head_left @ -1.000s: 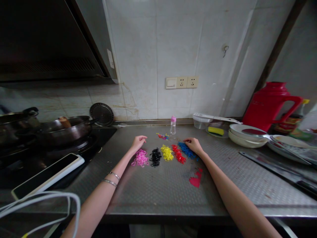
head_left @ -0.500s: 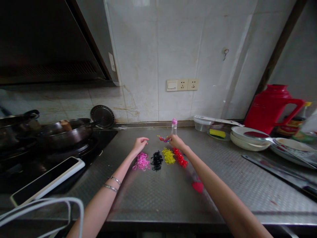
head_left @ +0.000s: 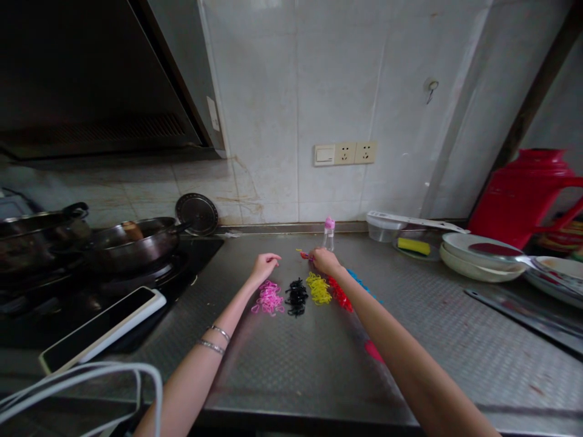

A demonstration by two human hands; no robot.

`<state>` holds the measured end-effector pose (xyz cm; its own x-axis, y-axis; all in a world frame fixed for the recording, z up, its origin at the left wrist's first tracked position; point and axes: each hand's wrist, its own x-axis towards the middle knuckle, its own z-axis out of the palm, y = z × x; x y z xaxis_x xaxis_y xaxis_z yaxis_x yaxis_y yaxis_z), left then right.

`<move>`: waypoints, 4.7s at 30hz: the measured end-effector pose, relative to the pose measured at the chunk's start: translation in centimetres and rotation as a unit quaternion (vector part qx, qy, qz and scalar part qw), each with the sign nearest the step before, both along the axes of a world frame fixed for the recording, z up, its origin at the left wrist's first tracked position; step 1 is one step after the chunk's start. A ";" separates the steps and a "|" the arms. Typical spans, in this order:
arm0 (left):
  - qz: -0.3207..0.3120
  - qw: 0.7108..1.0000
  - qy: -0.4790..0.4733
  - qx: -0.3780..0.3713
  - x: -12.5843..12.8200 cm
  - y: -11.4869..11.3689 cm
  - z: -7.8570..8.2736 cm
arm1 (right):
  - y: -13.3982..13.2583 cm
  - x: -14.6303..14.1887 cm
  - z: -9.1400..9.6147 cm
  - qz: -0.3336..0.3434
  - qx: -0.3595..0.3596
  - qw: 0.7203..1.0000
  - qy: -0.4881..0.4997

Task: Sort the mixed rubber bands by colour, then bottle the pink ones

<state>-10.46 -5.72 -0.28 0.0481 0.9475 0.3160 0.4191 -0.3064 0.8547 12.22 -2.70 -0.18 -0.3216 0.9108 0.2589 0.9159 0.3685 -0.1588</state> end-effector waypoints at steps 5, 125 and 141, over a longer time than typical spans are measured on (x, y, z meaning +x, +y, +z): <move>0.003 1.000 0.003 0.002 -0.1 0.0 0.1 | 0.4 0.4 -0.5 -0.008 0.004 1.000 0.029; -0.148 0.979 0.131 0.056 4.5 -2.3 1.0 | -3.6 6.7 1.3 -0.062 0.107 0.946 0.299; -0.219 0.962 0.152 0.060 13.5 -1.1 -0.2 | -3.3 10.3 -1.4 -0.169 0.073 0.953 0.240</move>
<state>3.04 -6.78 -0.50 0.5420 0.7731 0.3297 0.4526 -0.5990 0.6606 22.57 -6.02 -1.57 0.1712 0.8841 0.4349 0.8214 0.1156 -0.5585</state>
